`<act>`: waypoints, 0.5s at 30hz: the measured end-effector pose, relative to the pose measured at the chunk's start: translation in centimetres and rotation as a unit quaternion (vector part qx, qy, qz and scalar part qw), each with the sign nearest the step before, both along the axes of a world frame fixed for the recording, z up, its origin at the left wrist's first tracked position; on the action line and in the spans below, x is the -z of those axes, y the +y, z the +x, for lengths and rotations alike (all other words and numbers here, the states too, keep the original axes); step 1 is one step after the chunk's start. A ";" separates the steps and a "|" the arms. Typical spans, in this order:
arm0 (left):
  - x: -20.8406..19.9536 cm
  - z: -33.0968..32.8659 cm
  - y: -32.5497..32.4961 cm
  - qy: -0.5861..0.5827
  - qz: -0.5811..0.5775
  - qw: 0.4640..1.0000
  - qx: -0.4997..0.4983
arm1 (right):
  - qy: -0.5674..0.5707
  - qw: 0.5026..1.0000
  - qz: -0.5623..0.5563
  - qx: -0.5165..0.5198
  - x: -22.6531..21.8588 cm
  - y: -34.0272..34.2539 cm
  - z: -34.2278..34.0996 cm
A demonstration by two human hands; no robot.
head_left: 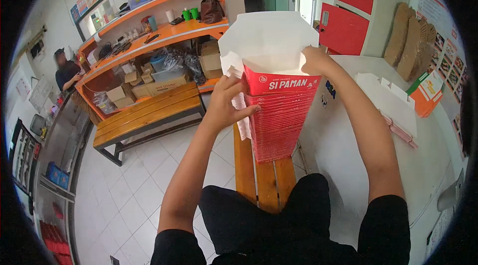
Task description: The person folds cardboard food boxes by hand. The person bends the flaps and sides to assemble each box and stacks them into a pile.
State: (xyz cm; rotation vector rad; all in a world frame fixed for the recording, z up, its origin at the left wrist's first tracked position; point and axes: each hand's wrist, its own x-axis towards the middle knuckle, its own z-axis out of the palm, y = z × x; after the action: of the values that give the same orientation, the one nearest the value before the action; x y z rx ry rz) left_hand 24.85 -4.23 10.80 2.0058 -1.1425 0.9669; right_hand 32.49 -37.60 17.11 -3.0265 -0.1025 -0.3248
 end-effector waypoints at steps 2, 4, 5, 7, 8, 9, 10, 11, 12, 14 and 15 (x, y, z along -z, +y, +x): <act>-0.1 -0.7 -0.3 -0.003 -0.003 1.000 0.001 | -0.015 1.000 0.020 -0.001 -0.1 -0.2 0.3; -0.1 -1.1 -0.8 -0.007 -0.002 1.000 0.001 | -0.004 1.000 -0.020 0.014 0.4 -0.6 0.9; -0.3 -1.1 -0.9 -0.012 0.000 1.000 0.000 | -0.003 0.999 -0.028 0.019 0.6 -1.0 1.1; -0.4 -1.6 -0.8 0.015 -0.021 1.000 -0.012 | 0.000 0.999 -0.036 0.021 0.0 0.9 0.4; -0.4 -2.3 -1.1 0.046 -0.048 0.998 -0.017 | 0.016 0.999 -0.034 0.028 -0.4 1.6 -0.3; -0.4 -2.5 -1.1 0.055 -0.049 0.997 -0.027 | 0.030 0.998 -0.032 0.033 -1.3 2.4 -1.1; -0.5 -2.6 -1.0 0.061 -0.050 0.996 -0.036 | 0.043 0.998 -0.031 0.038 -1.7 2.8 -1.6; -0.3 -2.5 -0.7 0.049 -0.023 0.997 -0.048 | 0.039 0.998 -0.039 0.027 -1.6 2.9 -1.7; -0.4 -2.4 -0.9 0.036 0.002 0.998 -0.057 | 0.034 0.998 -0.049 0.018 -1.7 2.7 -1.9; -0.6 -2.9 -1.4 0.000 -0.024 0.997 -0.069 | 0.036 0.998 -0.058 0.011 -1.8 2.5 -2.2; -0.6 -3.2 -1.6 -0.016 -0.037 0.996 -0.076 | 0.046 0.997 -0.058 0.012 -2.0 2.7 -2.7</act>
State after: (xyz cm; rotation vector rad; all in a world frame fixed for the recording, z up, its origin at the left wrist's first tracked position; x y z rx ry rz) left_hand 21.68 -5.86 11.36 2.0478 -0.9676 1.1035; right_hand 29.82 -34.87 19.07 -3.1534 -0.0795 -0.1879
